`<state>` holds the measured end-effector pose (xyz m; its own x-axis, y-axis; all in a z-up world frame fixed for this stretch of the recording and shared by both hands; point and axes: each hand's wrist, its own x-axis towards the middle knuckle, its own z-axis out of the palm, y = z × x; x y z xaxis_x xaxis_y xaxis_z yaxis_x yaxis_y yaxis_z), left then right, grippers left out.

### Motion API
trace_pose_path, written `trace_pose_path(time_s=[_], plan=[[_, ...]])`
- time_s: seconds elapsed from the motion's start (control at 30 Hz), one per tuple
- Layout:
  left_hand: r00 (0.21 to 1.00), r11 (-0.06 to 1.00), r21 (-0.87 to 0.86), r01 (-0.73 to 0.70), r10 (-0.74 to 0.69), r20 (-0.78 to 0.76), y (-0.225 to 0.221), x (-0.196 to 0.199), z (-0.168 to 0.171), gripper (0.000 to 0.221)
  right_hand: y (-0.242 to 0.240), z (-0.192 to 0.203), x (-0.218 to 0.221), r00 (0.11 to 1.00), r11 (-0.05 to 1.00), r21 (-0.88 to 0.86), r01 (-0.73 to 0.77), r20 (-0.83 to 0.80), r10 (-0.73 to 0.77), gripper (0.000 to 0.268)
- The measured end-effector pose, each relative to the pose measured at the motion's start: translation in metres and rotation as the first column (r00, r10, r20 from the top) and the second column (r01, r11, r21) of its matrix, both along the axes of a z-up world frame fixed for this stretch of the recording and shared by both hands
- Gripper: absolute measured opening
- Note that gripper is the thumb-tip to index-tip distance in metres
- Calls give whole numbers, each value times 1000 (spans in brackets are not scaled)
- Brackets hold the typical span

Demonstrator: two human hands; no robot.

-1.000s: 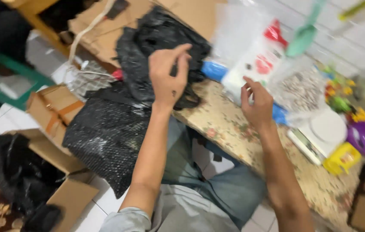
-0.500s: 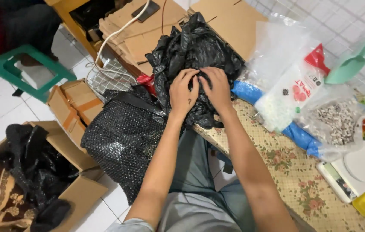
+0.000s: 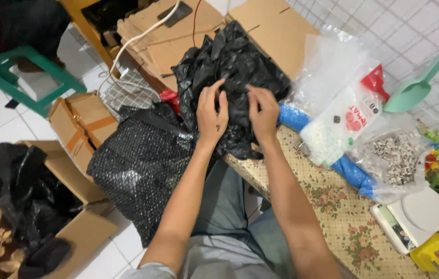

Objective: The person measures small stones with a scoop and puts them into a plastic bag, then places the bag into a black pouch which is then put inside a cardboard box.

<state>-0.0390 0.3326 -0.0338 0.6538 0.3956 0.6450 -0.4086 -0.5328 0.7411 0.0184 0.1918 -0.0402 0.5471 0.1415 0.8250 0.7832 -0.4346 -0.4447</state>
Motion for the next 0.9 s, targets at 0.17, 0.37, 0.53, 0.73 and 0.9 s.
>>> trace_pose_path(time_s=[0.17,0.37,0.53,0.73,0.9], plan=[[1000,1000,-2,26,-26,2,-3,-6,3,34,-8,22,-18,995,994,88,67,68,-73,27],[998,979,203,-5,17,-59,-2,-4,2,18,-19,25,-25,995,969,227,95,-16,-94,24],[992,861,509,-14,76,-102,1,11,-14,13,-41,42,-37,980,923,329,198,-34,-198,21],[999,872,490,-13,27,-21,-28,-30,63,27,-125,28,-44,949,801,519,297,-254,-188,20],[850,892,13,452,-435,296,-117,-54,86,12,-189,40,-66,947,740,596,312,-257,-192,19]])
